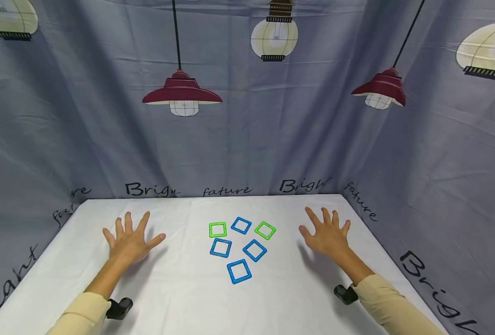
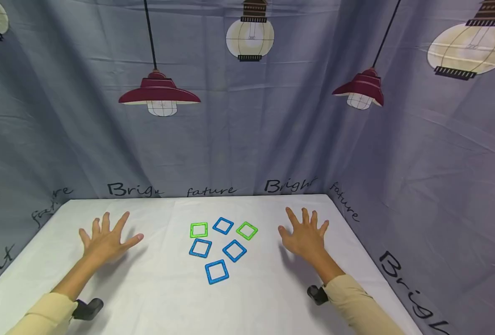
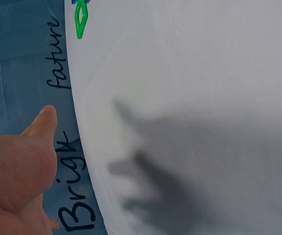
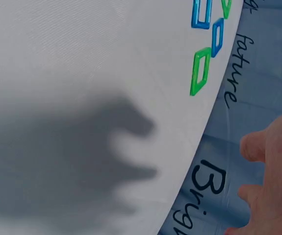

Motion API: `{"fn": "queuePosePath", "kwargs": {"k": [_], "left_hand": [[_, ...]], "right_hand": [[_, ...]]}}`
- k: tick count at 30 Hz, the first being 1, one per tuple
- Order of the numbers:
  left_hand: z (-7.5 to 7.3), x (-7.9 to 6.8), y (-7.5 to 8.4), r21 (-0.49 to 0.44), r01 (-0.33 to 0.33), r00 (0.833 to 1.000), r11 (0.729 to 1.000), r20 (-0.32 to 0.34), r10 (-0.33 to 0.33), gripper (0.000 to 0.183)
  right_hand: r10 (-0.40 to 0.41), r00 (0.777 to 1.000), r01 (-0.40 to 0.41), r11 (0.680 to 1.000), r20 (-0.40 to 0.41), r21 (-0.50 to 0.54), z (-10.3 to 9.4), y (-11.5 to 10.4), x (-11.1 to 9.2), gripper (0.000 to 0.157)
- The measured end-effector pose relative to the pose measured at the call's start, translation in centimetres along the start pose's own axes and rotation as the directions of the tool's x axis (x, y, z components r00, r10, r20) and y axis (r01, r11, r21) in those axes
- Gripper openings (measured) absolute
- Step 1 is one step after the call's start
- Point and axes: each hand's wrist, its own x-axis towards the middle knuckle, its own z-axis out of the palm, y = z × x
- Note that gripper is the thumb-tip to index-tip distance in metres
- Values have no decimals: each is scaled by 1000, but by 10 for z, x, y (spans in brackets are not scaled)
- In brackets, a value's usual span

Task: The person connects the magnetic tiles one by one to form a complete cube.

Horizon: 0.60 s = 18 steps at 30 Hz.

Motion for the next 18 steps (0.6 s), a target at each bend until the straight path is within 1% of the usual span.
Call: {"fn": "queuePosePath", "kwargs": {"k": [4,8,12,18], "left_hand": [[5,2,5,-8,-23,1000,1000,1,23,92],[7,4,16,-25,-37,998,999,42,38,92],[12,4,34,-48,-51,995,998,79,55,92],[20,4,64,-83,-103,989,991,98,111,89]], "right_hand": [[-8,1000,8,1000,-4,7,1,-5,0,68],[-25,999,25,1000,-25,-2,4,-14,0,67],[-63,997,63,998,-35,-8,7,-26,-2,67],[-133,989,138,988,-62,69,15,-50,-9,66]]}}
